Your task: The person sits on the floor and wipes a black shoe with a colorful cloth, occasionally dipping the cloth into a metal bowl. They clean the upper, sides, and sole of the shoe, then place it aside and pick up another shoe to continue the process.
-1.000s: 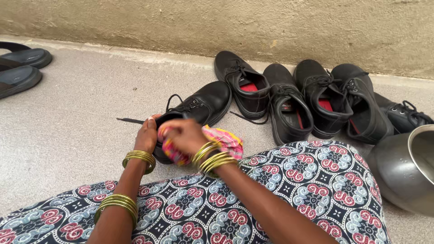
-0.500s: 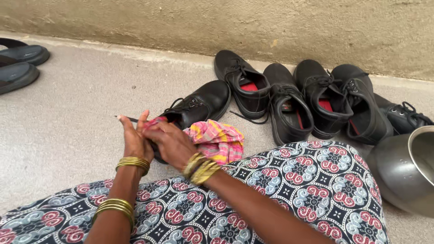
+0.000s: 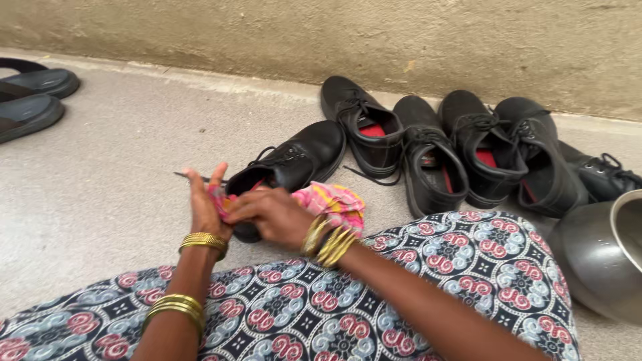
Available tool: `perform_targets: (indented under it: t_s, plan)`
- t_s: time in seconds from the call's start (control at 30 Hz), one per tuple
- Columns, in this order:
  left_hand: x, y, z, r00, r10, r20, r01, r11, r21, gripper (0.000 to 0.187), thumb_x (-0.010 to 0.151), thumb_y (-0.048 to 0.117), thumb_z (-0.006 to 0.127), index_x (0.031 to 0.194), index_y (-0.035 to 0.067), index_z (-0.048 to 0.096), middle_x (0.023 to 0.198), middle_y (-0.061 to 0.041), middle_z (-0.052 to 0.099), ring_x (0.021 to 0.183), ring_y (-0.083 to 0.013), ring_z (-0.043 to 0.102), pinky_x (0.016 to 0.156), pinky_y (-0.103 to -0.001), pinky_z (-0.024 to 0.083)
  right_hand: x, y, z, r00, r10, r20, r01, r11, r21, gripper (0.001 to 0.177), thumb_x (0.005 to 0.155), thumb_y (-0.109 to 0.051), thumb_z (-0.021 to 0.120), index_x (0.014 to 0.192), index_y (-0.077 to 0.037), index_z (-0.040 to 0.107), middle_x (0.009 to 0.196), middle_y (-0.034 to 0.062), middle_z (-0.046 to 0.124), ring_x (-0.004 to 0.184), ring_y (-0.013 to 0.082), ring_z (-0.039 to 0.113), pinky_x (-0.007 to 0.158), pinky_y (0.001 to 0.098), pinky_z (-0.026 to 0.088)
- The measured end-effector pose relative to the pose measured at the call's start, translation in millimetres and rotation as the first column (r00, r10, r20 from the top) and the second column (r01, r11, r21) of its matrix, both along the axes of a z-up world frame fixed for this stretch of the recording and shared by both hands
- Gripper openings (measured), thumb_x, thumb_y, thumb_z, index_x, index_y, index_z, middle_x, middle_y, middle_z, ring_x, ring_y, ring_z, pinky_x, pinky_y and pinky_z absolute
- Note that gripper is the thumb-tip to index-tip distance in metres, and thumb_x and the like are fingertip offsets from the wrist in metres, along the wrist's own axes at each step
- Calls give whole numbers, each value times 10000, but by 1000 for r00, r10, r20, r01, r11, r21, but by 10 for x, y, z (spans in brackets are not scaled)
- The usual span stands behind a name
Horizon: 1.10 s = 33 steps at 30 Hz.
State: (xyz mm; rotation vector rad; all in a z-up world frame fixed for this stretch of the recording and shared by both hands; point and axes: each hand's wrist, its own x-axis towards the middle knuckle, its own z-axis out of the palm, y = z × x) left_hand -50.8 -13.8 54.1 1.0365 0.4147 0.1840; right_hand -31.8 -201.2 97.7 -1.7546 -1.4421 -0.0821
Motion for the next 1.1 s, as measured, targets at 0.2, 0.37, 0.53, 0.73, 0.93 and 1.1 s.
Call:
perform_targets:
  t_s: [0.2,0.37,0.53,0.73,0.93,1.1]
  plan:
    - [29,-122,-39,998,-41,38,37,994,101,751,940,610,497,1488,97,466,1616,-155,424,1469,-280,435,1220,-430,330,411,-537,392,955,-270,123,289,748,-597,266,819,-27,673,1023,-129,810,1051,120,777,991,246,767,905,358,602]
    - [-5,-83,-50,1000,-3,-28,5,997,76,897,938,737,245,1498,91,516,1603,-161,394,1469,-276,397,1207,-424,289,361,-291,292,833,-551,-50,550,815,185,279,882,1,616,1122,-66,743,1044,174,742,964,346,729,916,431,571]
    - [26,-77,-104,999,-44,11,44,999,-15,963,908,785,173,1458,79,529,1557,-179,504,1415,-303,489,1180,-430,354,313,583,-232,582,-717,-383,636,695,-335,307,732,-215,744,998,-63,763,952,230,756,933,389,734,891,464,581]
    - [129,-11,-300,999,-26,-40,22,996,-84,991,940,808,181,1442,40,554,1454,-228,560,1231,-394,481,1126,-482,397,96,753,-274,618,-698,-363,536,711,-454,394,764,-176,715,1157,-178,741,1024,237,739,997,437,693,897,515,538]
    - [103,-68,-385,995,-65,73,69,997,-43,885,975,736,266,1330,-2,601,1280,-176,663,1187,-292,629,1066,-419,494,647,261,42,950,-187,-252,21,840,-543,452,687,-189,756,1138,-217,765,1023,162,791,928,295,786,888,405,600]
    - [104,-194,-287,996,-87,31,88,995,-37,738,980,670,311,1334,90,598,1294,-89,695,1218,-227,638,1067,-370,492,523,373,186,618,-764,-188,557,593,-582,282,778,-296,768,1017,-158,822,992,192,767,920,336,750,880,436,591]
